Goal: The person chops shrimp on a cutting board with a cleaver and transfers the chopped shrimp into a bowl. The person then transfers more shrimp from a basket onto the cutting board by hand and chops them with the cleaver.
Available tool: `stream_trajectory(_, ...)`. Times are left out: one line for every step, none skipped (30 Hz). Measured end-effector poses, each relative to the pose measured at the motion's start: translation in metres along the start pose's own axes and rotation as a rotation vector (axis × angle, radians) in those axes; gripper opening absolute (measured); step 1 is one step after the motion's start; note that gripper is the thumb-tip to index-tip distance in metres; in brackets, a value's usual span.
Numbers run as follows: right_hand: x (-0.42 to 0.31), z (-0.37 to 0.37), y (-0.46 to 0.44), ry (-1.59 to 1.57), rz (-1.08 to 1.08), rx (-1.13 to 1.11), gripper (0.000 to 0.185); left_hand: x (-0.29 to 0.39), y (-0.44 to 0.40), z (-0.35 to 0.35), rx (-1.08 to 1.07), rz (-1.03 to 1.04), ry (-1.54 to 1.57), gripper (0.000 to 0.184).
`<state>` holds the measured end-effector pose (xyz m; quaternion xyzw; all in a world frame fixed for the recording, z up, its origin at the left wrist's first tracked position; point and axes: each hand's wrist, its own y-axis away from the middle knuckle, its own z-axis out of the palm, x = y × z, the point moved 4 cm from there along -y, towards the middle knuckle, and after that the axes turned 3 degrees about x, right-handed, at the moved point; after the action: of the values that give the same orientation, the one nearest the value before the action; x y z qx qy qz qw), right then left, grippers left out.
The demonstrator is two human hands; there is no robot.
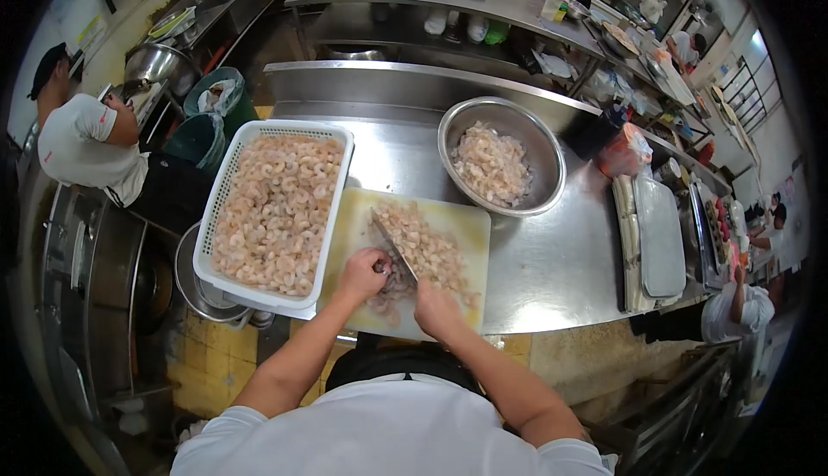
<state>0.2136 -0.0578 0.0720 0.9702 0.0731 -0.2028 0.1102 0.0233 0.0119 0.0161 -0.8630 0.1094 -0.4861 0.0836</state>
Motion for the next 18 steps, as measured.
stream_trajectory(0.000,-0.005,0.001,-0.019,0.002,0.011,0.016,0.003,-0.002,-0.002,0.012,-0.047,0.006,0.011)
stream_trajectory(0.001,-0.013,0.008,-0.036,0.005,0.020,0.016,0.005,-0.004,-0.004,0.043,-0.018,0.007,0.012)
stream_trajectory(0.000,-0.022,0.018,-0.056,0.011,0.019,0.015,0.005,0.000,-0.006,0.070,0.003,0.008,0.013)
stream_trajectory(-0.005,-0.034,0.029,-0.050,0.032,-0.008,0.015,0.005,0.002,-0.008,0.097,0.023,0.009,0.014)
stream_trajectory(-0.012,-0.048,0.041,-0.045,0.050,-0.034,0.015,0.006,0.004,-0.009,0.085,0.026,0.004,0.014)
stream_trajectory(-0.015,-0.056,0.048,-0.039,0.067,-0.058,0.014,0.007,0.003,-0.010,0.075,0.031,-0.002,0.014)
stream_trajectory(-0.016,-0.058,0.052,-0.034,0.062,-0.078,0.014,0.007,0.003,-0.011,0.067,0.036,-0.008,0.014)
stream_trajectory(-0.016,-0.059,0.055,-0.029,0.058,-0.097,0.014,0.005,0.002,-0.010,0.033,0.026,-0.001,0.014)
stream_trajectory(-0.015,-0.058,0.058,-0.023,0.055,-0.115,0.014,0.002,0.001,-0.008,-0.001,0.017,0.007,0.013)
stream_trajectory(-0.013,-0.052,0.056,-0.021,0.051,-0.128,0.014,-0.001,0.000,-0.005,-0.037,0.009,0.016,0.013)
stream_trajectory(-0.008,-0.042,0.053,-0.020,0.049,-0.143,0.015,-0.002,0.000,-0.003,-0.027,0.025,0.016,0.012)
stream_trajectory(-0.004,-0.033,0.048,-0.020,0.046,-0.157,0.015,-0.003,0.000,-0.002,-0.017,0.040,0.014,0.011)
stream_trajectory(-0.001,-0.026,0.042,-0.027,0.029,-0.132,0.015,-0.003,0.000,-0.002,-0.006,0.055,0.011,0.010)
stream_trajectory(0.001,-0.020,0.035,-0.033,0.012,-0.109,0.015,-0.004,0.000,-0.001,0.001,0.054,0.016,0.010)
stream_trajectory(0.002,-0.014,0.030,-0.040,-0.003,-0.088,0.016,-0.004,0.001,0.000,0.006,0.050,0.022,0.011)
stream_trajectory(0.003,-0.006,0.023,-0.034,0.015,-0.097,0.016,-0.003,0.002,0.000,0.012,0.051,0.027,0.011)
stream_trajectory(0.003,0.000,0.013,-0.027,0.029,-0.101,0.016,-0.002,0.000,0.000,0.014,0.054,0.038,0.013)
stream_trajectory(0.000,-0.001,0.004,-0.021,0.041,-0.106,0.016,-0.001,-0.002,-0.001,0.017,0.056,0.047,0.014)
